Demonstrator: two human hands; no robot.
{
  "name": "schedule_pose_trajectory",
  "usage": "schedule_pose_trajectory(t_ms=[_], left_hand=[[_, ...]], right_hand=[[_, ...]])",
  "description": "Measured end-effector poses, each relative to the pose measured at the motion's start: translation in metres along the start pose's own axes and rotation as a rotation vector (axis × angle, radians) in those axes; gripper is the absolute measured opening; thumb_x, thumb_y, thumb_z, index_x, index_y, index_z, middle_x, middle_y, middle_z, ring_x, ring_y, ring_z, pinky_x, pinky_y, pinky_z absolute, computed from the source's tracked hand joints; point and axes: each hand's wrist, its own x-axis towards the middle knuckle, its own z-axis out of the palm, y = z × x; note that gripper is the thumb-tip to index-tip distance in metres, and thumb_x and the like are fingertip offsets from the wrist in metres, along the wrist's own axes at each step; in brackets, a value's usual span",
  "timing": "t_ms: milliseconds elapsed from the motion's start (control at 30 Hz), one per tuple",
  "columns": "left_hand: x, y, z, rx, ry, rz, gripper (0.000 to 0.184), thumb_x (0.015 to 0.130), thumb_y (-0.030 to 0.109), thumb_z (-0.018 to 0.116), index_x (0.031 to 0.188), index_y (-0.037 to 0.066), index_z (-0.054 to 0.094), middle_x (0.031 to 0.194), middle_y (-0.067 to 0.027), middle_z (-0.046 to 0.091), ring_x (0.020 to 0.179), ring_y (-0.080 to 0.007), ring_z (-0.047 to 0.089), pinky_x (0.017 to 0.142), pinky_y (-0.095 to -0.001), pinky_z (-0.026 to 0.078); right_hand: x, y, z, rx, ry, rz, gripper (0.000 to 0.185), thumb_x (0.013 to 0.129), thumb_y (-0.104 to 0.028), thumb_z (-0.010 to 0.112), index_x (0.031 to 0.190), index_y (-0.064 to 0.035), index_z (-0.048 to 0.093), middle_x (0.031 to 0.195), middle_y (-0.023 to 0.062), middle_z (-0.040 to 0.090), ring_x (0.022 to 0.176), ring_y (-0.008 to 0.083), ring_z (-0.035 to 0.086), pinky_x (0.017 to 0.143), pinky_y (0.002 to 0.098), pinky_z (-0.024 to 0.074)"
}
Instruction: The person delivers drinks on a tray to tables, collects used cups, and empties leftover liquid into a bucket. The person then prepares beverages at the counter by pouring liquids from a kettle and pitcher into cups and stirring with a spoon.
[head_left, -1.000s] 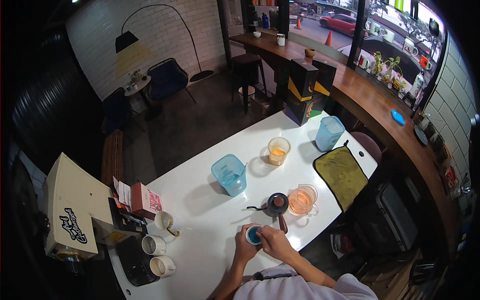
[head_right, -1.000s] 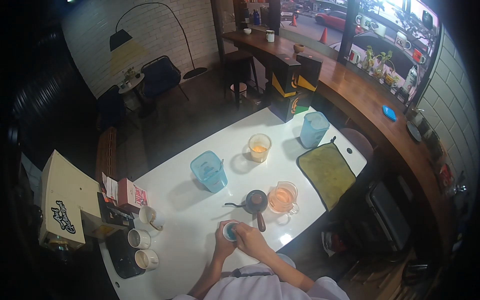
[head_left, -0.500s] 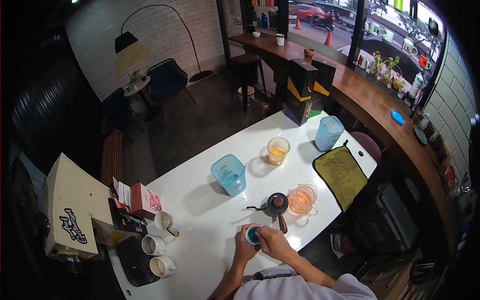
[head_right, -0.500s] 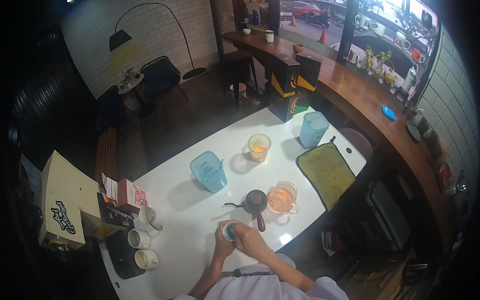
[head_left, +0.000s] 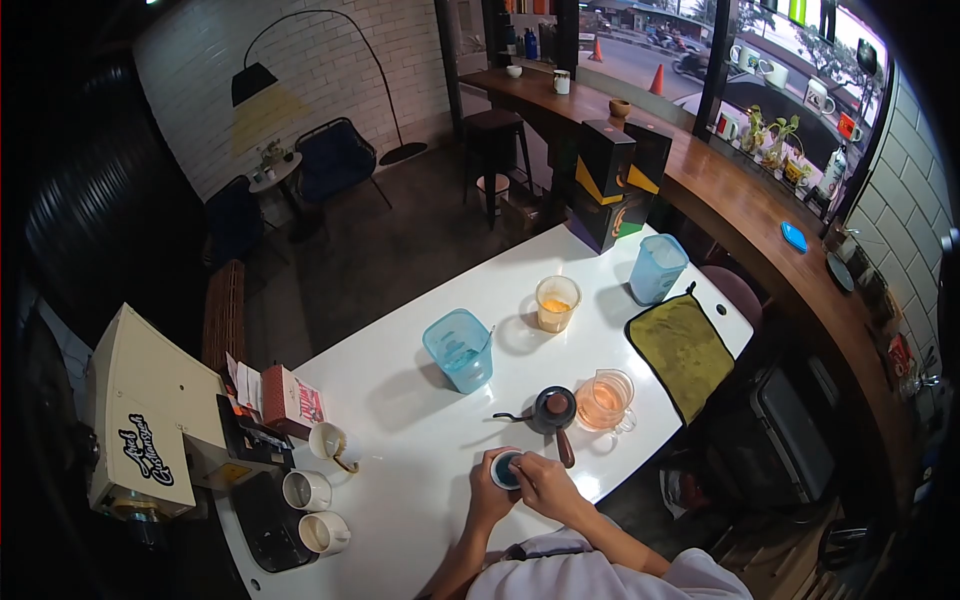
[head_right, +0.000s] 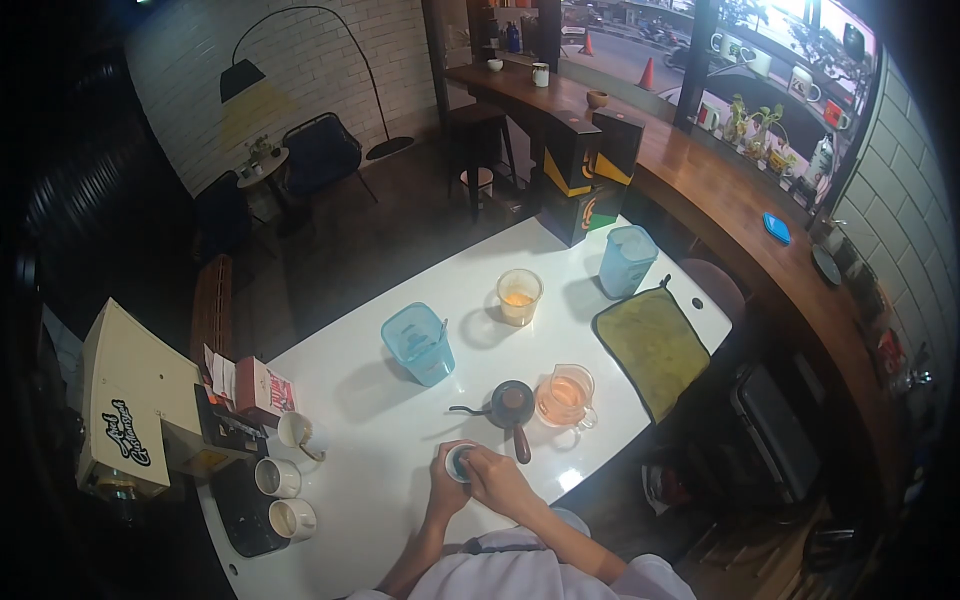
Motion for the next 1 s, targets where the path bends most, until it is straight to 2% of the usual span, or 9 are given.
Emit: schedule_pose_trajectory(t_ms=[133, 333, 500, 633, 700, 833, 900, 1000], left_hand=[[0.001, 0.002, 0.000, 0.033, 0.007, 0.002, 0.057, 0.064, 0.008, 0.086, 0.112, 0.005, 0.056, 0.097, -0.0137, 0.072, 0.088, -0.0298, 0.071, 0.077, -0.0371, 0.056], [0.002, 0.011, 0.001, -0.007, 0.016, -0.006, 0.056, 0.064, 0.007, 0.086, 0.112, 0.005, 0.056, 0.098, -0.0137, 0.071, 0.089, -0.0294, 0.071, 0.078, -0.0365, 0.056], [0.001, 0.003, 0.000, -0.004, 0.000, -0.018, 0.055, 0.065, 0.007, 0.086, 0.112, 0.004, 0.056, 0.098, -0.0135, 0.071, 0.089, -0.0292, 0.071, 0.078, -0.0365, 0.056], [0.002, 0.007, 0.001, 0.029, 0.014, -0.004, 0.055, 0.065, 0.007, 0.085, 0.112, 0.004, 0.056, 0.098, -0.0136, 0.071, 0.089, -0.0291, 0.071, 0.078, -0.0365, 0.056], [0.003, 0.010, 0.000, 0.040, 0.019, 0.008, 0.055, 0.065, 0.007, 0.086, 0.112, 0.004, 0.056, 0.097, -0.0137, 0.071, 0.089, -0.0290, 0.071, 0.078, -0.0363, 0.056], [0.003, 0.012, 0.000, 0.026, 0.013, 0.000, 0.056, 0.065, 0.008, 0.086, 0.112, 0.005, 0.056, 0.098, -0.0138, 0.071, 0.089, -0.0287, 0.071, 0.078, -0.0359, 0.056], [0.002, 0.007, 0.000, 0.013, 0.009, -0.009, 0.057, 0.064, 0.008, 0.087, 0.112, 0.005, 0.056, 0.098, -0.0138, 0.071, 0.089, -0.0288, 0.071, 0.078, -0.0360, 0.056], [0.000, 0.004, 0.001, 0.007, 0.005, -0.018, 0.058, 0.063, 0.008, 0.088, 0.112, 0.005, 0.056, 0.098, -0.0138, 0.071, 0.089, -0.0289, 0.071, 0.078, -0.0361, 0.056]], right_hand=[[0.003, 0.000, 0.000, 0.021, 0.016, 0.012, 0.008, 0.088, -0.001, 0.062, 0.094, 0.0031, 0.060, 0.079, 0.0175, 0.059, 0.068, 0.0379, 0.063, 0.060, 0.0427, 0.0492], [0.002, -0.005, -0.008, -0.125, 0.028, 0.041, 0.010, 0.088, 0.000, 0.062, 0.096, 0.0033, 0.061, 0.080, 0.0182, 0.060, 0.068, 0.0379, 0.063, 0.060, 0.0425, 0.0494], [0.002, -0.003, -0.001, 0.036, 0.005, 0.009, 0.008, 0.088, 0.000, 0.061, 0.095, 0.0032, 0.060, 0.079, 0.0177, 0.059, 0.069, 0.0380, 0.063, 0.061, 0.0425, 0.0497], [0.005, -0.003, -0.002, 0.034, 0.017, 0.037, 0.006, 0.088, -0.001, 0.061, 0.092, 0.0030, 0.060, 0.078, 0.0175, 0.059, 0.068, 0.0382, 0.063, 0.061, 0.0427, 0.0493], [0.005, -0.006, -0.005, -0.081, 0.042, 0.054, 0.005, 0.088, -0.001, 0.061, 0.092, 0.0030, 0.060, 0.078, 0.0176, 0.059, 0.068, 0.0385, 0.062, 0.061, 0.0426, 0.0487], [0.003, -0.005, -0.007, -0.098, 0.035, 0.045, 0.006, 0.089, -0.002, 0.062, 0.091, 0.0028, 0.060, 0.077, 0.0176, 0.058, 0.067, 0.0383, 0.062, 0.060, 0.0427, 0.0479], [0.002, -0.002, -0.005, 0.010, -0.013, 0.057, 0.006, 0.089, -0.002, 0.062, 0.091, 0.0029, 0.060, 0.077, 0.0173, 0.058, 0.067, 0.0382, 0.062, 0.060, 0.0426, 0.0480], [0.003, -0.001, -0.001, 0.055, 0.034, 0.017, 0.005, 0.089, -0.002, 0.062, 0.090, 0.0029, 0.060, 0.077, 0.0174, 0.059, 0.065, 0.0386, 0.062, 0.060, 0.0430, 0.0480]])
